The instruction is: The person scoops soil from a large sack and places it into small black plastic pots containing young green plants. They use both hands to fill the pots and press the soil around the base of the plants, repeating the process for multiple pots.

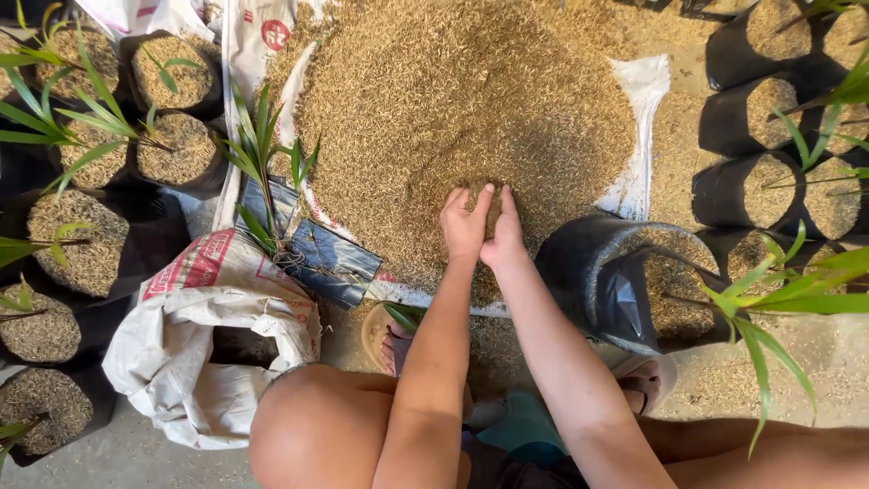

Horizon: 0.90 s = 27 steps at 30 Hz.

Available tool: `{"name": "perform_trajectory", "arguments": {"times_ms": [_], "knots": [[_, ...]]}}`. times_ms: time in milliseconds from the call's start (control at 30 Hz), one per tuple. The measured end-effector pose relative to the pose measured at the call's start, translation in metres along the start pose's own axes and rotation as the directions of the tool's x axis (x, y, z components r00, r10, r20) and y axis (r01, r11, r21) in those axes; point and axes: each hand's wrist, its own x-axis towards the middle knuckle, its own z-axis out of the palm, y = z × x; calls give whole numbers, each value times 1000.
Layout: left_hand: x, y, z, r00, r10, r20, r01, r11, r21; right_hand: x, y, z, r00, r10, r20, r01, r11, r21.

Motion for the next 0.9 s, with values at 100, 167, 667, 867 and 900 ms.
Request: {"name": "perform_trajectory", "arguments": {"times_ms": [100, 167, 667, 867, 900], "knots": [[10, 52, -9, 996, 51, -67, -54, 997, -47, -10, -12, 1, 997, 14, 82, -19, 998, 64], [16, 89, -10, 985, -142, -96, 117, 967, -227, -20, -23, 4, 991, 12, 130, -25, 995, 101], [41, 129, -39, 671, -721, 171, 423, 183, -887, -181, -128, 87, 876, -40, 481, 16, 998, 53], [26, 241, -82, 708, -677, 203, 480, 250, -841, -318, -235, 107, 793, -197, 576, 235, 972, 8], [32, 241, -80, 727, -658, 199, 474, 270, -838, -323, -256, 106, 742, -248, 623, 260, 963, 74]]}}
